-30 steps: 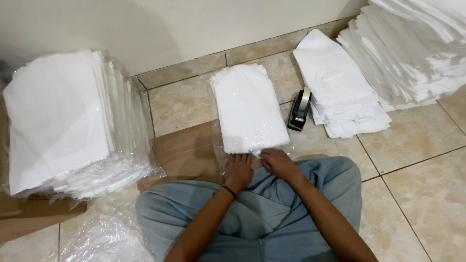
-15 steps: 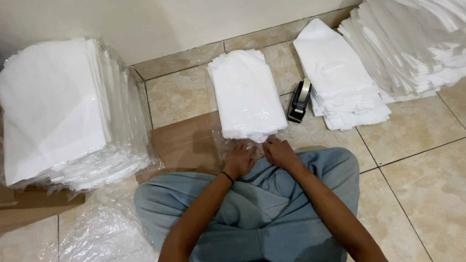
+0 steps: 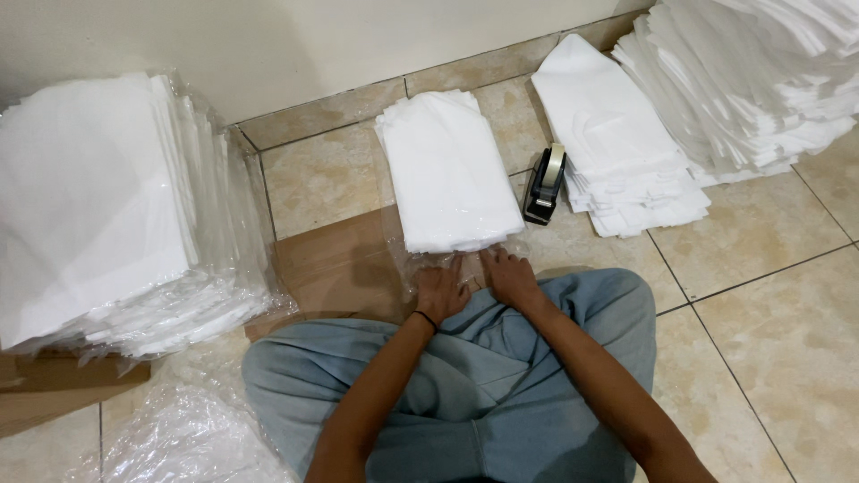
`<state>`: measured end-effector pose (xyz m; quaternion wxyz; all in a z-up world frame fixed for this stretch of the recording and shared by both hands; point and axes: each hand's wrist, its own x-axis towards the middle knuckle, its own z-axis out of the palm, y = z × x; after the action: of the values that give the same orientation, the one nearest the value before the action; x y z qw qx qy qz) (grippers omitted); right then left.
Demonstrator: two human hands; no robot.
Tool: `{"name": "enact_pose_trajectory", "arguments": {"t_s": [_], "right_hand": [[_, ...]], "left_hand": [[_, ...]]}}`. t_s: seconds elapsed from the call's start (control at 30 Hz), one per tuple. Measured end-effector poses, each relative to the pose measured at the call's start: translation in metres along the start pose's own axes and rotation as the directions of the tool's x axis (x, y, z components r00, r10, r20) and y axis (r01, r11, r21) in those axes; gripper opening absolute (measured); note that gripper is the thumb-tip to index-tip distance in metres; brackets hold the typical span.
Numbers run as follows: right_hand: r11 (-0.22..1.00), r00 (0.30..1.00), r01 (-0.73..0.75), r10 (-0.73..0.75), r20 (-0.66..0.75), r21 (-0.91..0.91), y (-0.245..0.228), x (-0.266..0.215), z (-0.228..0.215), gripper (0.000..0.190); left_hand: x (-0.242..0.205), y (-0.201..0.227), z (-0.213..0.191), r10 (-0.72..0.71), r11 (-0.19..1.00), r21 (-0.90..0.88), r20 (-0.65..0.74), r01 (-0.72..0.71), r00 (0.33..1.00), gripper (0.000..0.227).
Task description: The person sits on the floor and wraps a stack of white plastic bags in clear plastic wrap, securing it with a tape dispenser. They then place the wrapped stack aside and begin folding individual white plastic bags from a larger pile, stacking them neatly.
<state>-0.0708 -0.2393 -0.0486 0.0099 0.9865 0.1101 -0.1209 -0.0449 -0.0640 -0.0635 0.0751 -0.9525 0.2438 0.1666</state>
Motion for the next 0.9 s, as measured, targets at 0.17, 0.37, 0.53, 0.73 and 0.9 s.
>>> {"name": "enact_pose_trajectory", "arguments": {"t_s": [0.17, 0.37, 0.53, 0.73, 0.9], "right_hand": [[0.992, 0.999, -0.005, 0.001, -0.037, -0.124, 0.004, 0.012, 0.021, 0.048], [0.911, 0.935, 0.22, -0.299, -0.193, -0.348, 0.008, 0.02, 0.027, 0.035], [0.876, 0.874, 0.361, -0.437, -0.211, -0.32, -0.001, 0.013, 0.011, 0.032], [0.949, 0.949, 0.3, -0.307, -0.068, -0.097, 0.001, 0.005, 0.007, 0.06], [0.984, 0.983, 0.144, -0.129, 0.132, -0.108, 0.0, 0.015, -0.001, 0.08]], "left_hand": [[-0.001, 0.001, 0.008, 0.046, 0.998, -0.028, -0.084, -0.048, 0.995, 0.065], [-0.003, 0.007, 0.014, 0.342, 0.912, 0.379, -0.492, -0.157, 0.8, 0.024], [-0.01, 0.006, 0.008, 0.439, 0.843, 0.485, -0.367, -0.234, 0.82, 0.022], [-0.008, 0.004, 0.03, 0.342, 0.91, 0.377, -0.444, -0.174, 0.828, 0.03], [0.006, -0.002, 0.051, 0.504, 0.855, 0.36, -0.41, -0.373, 0.76, 0.027]]}}
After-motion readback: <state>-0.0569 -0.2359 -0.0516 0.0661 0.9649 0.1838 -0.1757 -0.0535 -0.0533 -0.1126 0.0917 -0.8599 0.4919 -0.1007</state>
